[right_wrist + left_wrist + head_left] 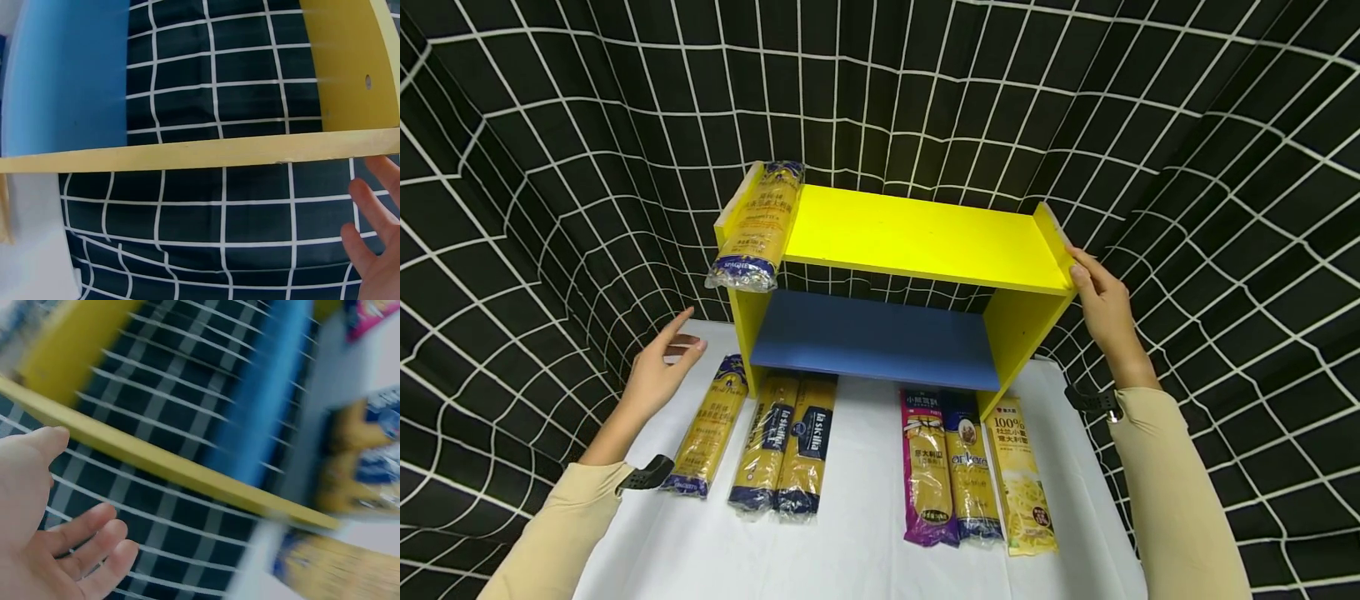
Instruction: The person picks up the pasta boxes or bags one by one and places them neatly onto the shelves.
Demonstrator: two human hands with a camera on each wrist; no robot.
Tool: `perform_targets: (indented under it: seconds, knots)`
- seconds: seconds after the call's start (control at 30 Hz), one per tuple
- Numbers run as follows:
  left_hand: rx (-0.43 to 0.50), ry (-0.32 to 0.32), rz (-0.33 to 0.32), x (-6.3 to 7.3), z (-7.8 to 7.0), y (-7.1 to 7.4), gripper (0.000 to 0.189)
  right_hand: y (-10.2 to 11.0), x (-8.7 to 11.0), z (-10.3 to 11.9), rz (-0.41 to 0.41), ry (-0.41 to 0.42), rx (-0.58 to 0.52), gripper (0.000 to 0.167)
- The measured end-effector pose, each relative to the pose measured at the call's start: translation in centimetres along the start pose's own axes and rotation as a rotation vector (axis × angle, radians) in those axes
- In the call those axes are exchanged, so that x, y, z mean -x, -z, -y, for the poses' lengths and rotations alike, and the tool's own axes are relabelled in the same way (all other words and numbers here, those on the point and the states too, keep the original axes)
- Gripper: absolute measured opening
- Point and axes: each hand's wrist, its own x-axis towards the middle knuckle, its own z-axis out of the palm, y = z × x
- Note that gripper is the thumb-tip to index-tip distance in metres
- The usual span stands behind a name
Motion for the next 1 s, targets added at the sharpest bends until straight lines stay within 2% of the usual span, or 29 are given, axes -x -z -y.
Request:
perform_targets:
  seconds: [0.2,0.37,0.7,0.87,1.0]
  knots:
    - [-0.027,0.057,0.089,1.9,5.5,-3.1,0.067,0.0,-0.1,-0.1,0.004,-0.002,-0.002,0.042]
    - [-0.082,0.066,0.131,3.0,8.3,-5.0,0.071,0.0,-0.1,0.0,0.002,0.001,-0.004,0.042]
    - [-0.117,0.189,0.245,5.3,11.5,-7.8,0.077,0.2,-0.3,0.1,0.001,0.001,0.0,0.043]
    - [-0.154,0.2,0.29,6.2,12.4,-8.4,0.079,0.1,-0.2,0.1,0.004,-0.012,-0.003,0.043]
    - [-0.23,0.195,0.318,6.5,12.7,-8.5,0.08,0.0,-0.1,0.1,-0.001,-0.012,-0.006,0.043]
